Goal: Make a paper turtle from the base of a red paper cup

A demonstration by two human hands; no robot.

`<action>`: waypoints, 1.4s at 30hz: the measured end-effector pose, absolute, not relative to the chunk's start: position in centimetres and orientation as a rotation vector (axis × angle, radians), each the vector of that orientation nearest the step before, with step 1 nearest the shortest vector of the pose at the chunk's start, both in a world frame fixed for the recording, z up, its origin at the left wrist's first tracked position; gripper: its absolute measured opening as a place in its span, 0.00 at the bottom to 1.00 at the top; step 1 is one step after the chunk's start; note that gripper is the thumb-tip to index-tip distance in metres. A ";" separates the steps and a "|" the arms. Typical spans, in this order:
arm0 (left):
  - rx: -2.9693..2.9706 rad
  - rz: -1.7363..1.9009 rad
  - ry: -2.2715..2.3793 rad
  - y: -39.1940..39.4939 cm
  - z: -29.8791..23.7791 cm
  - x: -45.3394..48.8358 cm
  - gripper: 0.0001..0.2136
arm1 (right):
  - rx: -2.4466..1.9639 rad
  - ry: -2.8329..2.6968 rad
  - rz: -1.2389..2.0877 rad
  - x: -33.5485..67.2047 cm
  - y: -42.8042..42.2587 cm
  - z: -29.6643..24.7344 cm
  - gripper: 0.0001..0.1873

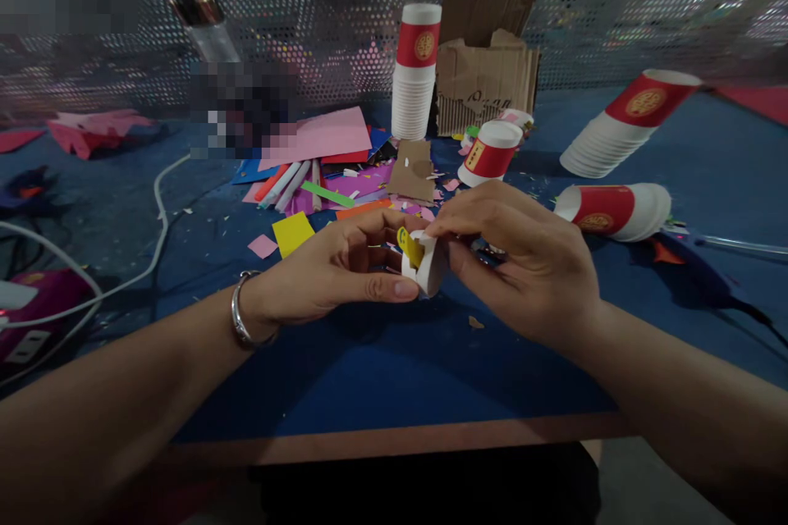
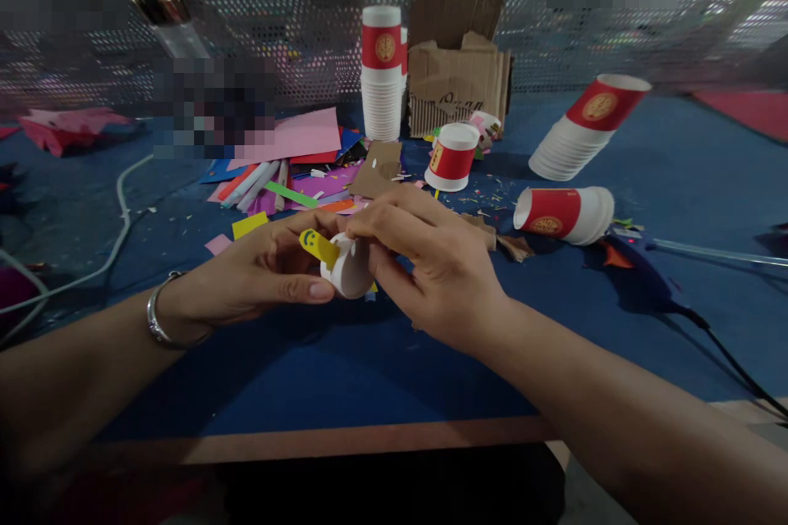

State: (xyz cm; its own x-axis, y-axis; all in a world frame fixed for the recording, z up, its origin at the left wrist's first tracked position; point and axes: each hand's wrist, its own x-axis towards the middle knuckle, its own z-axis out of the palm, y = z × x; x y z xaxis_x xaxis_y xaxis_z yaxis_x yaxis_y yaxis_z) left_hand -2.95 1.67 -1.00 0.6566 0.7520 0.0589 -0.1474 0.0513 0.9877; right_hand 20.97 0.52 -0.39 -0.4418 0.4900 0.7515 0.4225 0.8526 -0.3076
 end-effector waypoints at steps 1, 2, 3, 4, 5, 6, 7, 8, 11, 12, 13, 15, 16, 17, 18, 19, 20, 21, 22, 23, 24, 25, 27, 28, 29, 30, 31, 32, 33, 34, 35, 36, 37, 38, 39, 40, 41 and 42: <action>1.361 0.740 0.545 1.7 -1.0 -3.0 0.20 | -0.652 -2.097 0.085 21.0 0.6 -0.5 0.16; 1.367 0.740 0.526 1.8 -0.9 -3.0 0.18 | -0.639 -2.097 0.077 21.0 0.6 -0.5 0.15; 1.374 0.740 0.507 1.8 -0.9 -3.0 0.17 | -0.634 -2.095 0.075 21.0 0.7 -0.6 0.15; 1.381 0.742 0.490 1.8 -0.9 -3.0 0.17 | -0.632 -2.092 0.075 20.9 0.7 -0.6 0.15; 1.386 0.749 0.476 1.9 -0.9 -3.0 0.17 | -0.637 -2.089 0.078 20.9 0.7 -0.7 0.15; 1.390 0.754 0.467 1.9 -0.9 -3.1 0.18 | -0.637 -2.090 0.082 20.9 0.7 -0.7 0.15; 1.394 0.758 0.467 2.0 -0.9 -3.1 0.18 | -0.641 -2.092 0.091 20.9 0.7 -0.7 0.15; 1.399 0.761 0.472 2.0 -1.0 -3.1 0.18 | -0.646 -2.092 0.101 20.9 0.6 -0.7 0.15; 1.412 0.760 0.526 2.1 -1.3 -3.2 0.18 | -0.660 -2.093 0.123 21.0 0.7 -0.6 0.15; 1.410 0.759 0.551 2.1 -1.4 -3.2 0.19 | -0.661 -2.096 0.122 21.1 0.7 -0.6 0.15; 1.404 0.758 0.572 2.0 -1.4 -3.2 0.19 | -0.661 -2.100 0.117 21.1 0.8 -0.6 0.15; 1.385 0.752 0.593 2.0 -1.5 -3.2 0.20 | -0.665 -2.107 0.109 21.2 0.9 -0.7 0.15; 1.376 0.750 0.593 2.0 -1.5 -3.2 0.20 | -0.668 -2.107 0.108 21.2 0.9 -0.7 0.15; 1.368 0.747 0.584 2.0 -1.5 -3.1 0.20 | -0.673 -2.106 0.109 21.3 1.0 -0.8 0.15; 1.358 0.744 0.570 2.0 -1.6 -3.1 0.20 | -0.676 -2.107 0.112 21.3 1.0 -0.8 0.15; 1.340 0.744 0.553 1.9 -1.6 -3.1 0.20 | -0.680 -2.109 0.118 21.3 1.1 -0.8 0.15; 1.315 0.744 0.534 1.9 -1.6 -3.0 0.21 | -0.682 -2.112 0.125 21.3 1.1 -0.9 0.14; 1.286 0.743 0.516 1.9 -1.5 -3.0 0.22 | -0.684 -2.117 0.136 21.3 1.1 -0.9 0.13; 1.256 0.742 0.502 1.9 -1.5 -2.9 0.23 | -0.689 -2.123 0.148 21.3 1.2 -0.9 0.13; 1.227 0.741 0.497 1.8 -1.4 -2.9 0.24 | -0.695 -2.129 0.158 21.3 1.2 -0.9 0.12; 1.204 0.742 0.492 1.8 -1.3 -2.8 0.23 | -0.700 -2.132 0.163 21.3 1.2 -0.9 0.12; 1.188 0.746 0.487 1.7 -1.3 -2.8 0.23 | -0.706 -2.132 0.166 21.2 1.2 -0.8 0.13; 1.180 0.758 0.470 1.7 -1.1 -2.8 0.20 | -0.721 -2.129 0.166 21.2 1.2 -0.8 0.13; 1.188 0.764 0.456 1.7 -1.1 -2.8 0.18 | -0.726 -2.128 0.164 21.3 1.2 -0.8 0.14; 1.204 0.767 0.442 1.7 -1.0 -2.7 0.17 | -0.726 -2.127 0.159 21.3 1.2 -0.8 0.14; 1.223 0.768 0.431 1.7 -1.0 -2.7 0.17 | -0.723 -2.129 0.154 21.3 1.2 -0.7 0.13; 1.243 0.768 0.424 1.7 -1.0 -2.7 0.16 | -0.717 -2.130 0.148 21.3 1.1 -0.7 0.13; 1.261 0.770 0.417 1.8 -1.1 -2.7 0.16 | -0.710 -2.131 0.142 21.3 1.1 -0.7 0.13; 1.277 0.776 0.412 1.8 -1.1 -2.7 0.16 | -0.705 -2.129 0.136 21.3 1.1 -0.7 0.13; 1.291 0.786 0.409 1.8 -1.1 -2.7 0.16 | -0.704 -2.128 0.132 21.3 1.1 -0.6 0.13; 1.305 0.795 0.403 1.9 -1.2 -2.7 0.16 | -0.707 -2.127 0.129 21.3 1.1 -0.6 0.13; 1.318 0.803 0.397 1.9 -1.3 -2.7 0.16 | -0.708 -2.127 0.125 21.3 1.1 -0.6 0.13; 1.328 0.809 0.394 2.0 -1.3 -2.7 0.16 | -0.710 -2.127 0.120 21.3 1.0 -0.6 0.13; 1.337 0.811 0.389 2.0 -1.3 -2.7 0.16 | -0.710 -2.128 0.113 21.3 1.0 -0.5 0.13; 1.345 0.810 0.384 2.0 -1.4 -2.7 0.16 | -0.710 -2.128 0.107 21.3 1.0 -0.5 0.13; 1.353 0.808 0.379 2.1 -1.4 -2.8 0.16 | -0.709 -2.127 0.100 21.3 1.0 -0.5 0.13; 1.361 0.807 0.377 2.1 -1.4 -2.8 0.16 | -0.710 -2.126 0.096 21.3 1.0 -0.5 0.13; 1.370 0.807 0.378 2.1 -1.4 -2.8 0.16 | -0.709 -2.125 0.091 21.3 1.0 -0.5 0.13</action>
